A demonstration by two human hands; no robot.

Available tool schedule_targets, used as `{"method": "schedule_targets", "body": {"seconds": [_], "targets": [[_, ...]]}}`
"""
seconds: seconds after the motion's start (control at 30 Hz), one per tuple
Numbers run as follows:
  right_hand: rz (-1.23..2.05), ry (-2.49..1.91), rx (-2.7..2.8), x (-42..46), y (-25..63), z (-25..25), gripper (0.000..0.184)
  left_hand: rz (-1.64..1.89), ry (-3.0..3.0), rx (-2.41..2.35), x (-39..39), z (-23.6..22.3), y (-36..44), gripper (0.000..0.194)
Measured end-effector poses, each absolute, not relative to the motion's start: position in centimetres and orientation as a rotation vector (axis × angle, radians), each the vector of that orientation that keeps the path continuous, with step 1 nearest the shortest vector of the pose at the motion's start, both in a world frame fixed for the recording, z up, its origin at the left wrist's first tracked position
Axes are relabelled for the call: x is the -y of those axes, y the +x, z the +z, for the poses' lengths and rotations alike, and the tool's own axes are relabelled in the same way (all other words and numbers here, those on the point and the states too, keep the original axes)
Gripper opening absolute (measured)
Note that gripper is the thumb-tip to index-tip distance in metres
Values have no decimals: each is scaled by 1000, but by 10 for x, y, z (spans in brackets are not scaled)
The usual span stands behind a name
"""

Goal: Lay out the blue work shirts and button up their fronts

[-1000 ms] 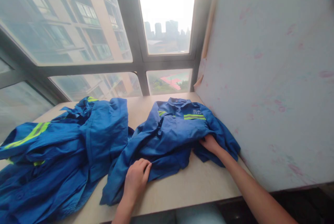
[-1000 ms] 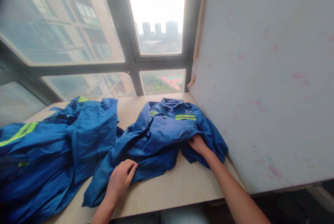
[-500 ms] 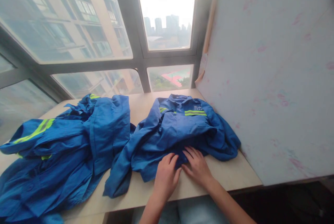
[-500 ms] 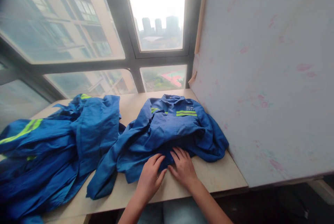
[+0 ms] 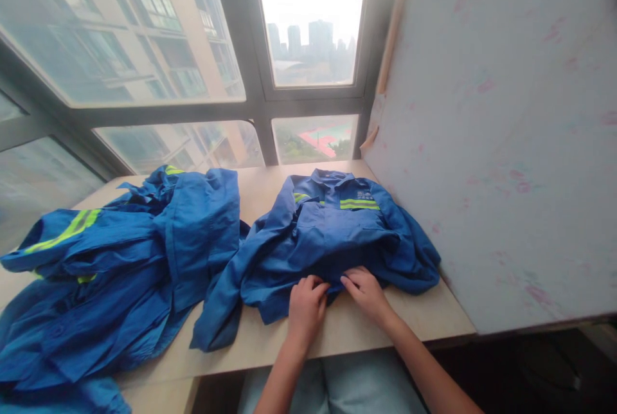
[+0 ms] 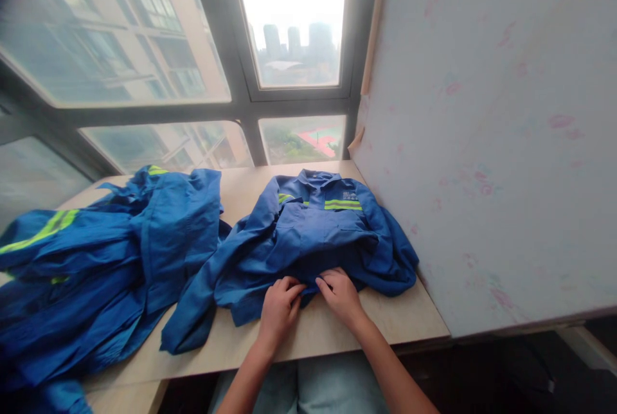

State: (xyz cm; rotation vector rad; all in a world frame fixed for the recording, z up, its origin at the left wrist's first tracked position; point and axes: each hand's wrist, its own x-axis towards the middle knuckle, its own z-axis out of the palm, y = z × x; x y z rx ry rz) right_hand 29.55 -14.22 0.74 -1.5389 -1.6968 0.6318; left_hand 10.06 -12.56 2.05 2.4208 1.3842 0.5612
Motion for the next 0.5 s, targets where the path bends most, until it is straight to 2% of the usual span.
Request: {"method": "schedule_targets", "body": {"seconds": [0.1, 0.2, 0.33, 0.5], "targets": [[700, -1677, 1334, 134, 297, -4, 61, 570, 2465, -1349, 128, 19, 99, 30], [778, -1678, 1102, 127, 296, -8, 64, 583, 2499, -1318, 131, 18, 97, 31], [921, -1536, 966, 132, 295, 8, 59, 611, 2449, -1327, 136, 19, 94, 32], [950, -1405, 1043, 169, 297, 50, 41, 655, 2233, -1099, 143, 41, 85, 31]]}}
